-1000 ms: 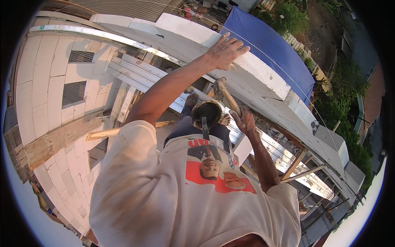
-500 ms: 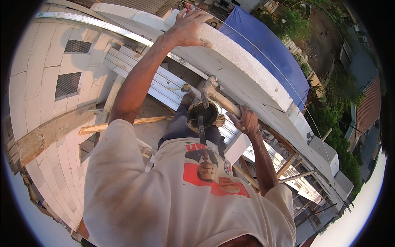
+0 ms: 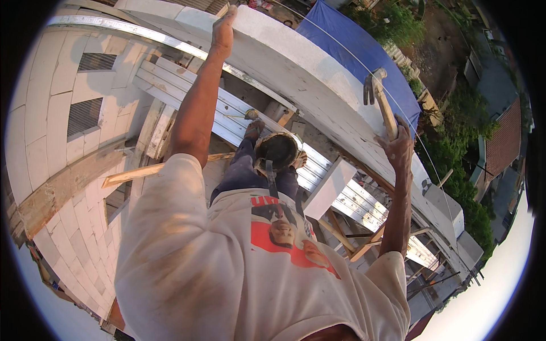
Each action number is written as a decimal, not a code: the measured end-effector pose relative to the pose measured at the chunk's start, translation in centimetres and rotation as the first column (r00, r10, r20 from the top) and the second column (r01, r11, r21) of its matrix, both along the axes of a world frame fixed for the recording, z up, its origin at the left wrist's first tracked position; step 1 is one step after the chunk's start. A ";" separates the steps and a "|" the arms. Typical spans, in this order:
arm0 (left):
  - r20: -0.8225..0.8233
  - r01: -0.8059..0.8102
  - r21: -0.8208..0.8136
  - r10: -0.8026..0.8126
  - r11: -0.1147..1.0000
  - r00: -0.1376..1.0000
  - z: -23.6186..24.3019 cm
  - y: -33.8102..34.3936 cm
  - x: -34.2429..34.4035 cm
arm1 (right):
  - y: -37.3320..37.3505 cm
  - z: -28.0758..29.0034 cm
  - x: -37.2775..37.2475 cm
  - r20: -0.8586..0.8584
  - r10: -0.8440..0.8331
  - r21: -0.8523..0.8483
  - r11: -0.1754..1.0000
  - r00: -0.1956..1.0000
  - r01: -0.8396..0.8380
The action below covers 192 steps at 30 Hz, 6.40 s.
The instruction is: The person is building a wall on a rooftop using white blocks. They scoop mortar from a bucket with a trowel, apply it to the wall, place a block, and tap it into position with a hammer. This process is repeated to add blocks to the wall.
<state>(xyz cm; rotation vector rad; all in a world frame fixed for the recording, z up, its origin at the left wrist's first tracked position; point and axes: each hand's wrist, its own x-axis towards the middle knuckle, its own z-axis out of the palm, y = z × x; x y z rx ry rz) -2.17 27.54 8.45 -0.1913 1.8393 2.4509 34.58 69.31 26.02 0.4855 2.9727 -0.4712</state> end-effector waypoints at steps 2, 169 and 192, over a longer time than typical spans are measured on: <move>0.035 -0.023 0.013 0.023 1.000 0.999 0.8 0.3 0.0 | 0.0 -0.1 -0.3 0.072 -0.027 -0.004 1.000 0.997 0.027; -0.082 0.065 -0.993 -0.961 0.103 0.266 11.8 19.0 15.9 | 2.1 0.7 14.6 -0.127 -0.129 -0.228 0.969 0.983 0.097; -0.102 0.057 -0.990 -0.927 0.131 0.362 12.3 17.1 14.8 | -0.2 0.1 10.6 -0.076 -0.069 -0.212 0.976 0.995 0.052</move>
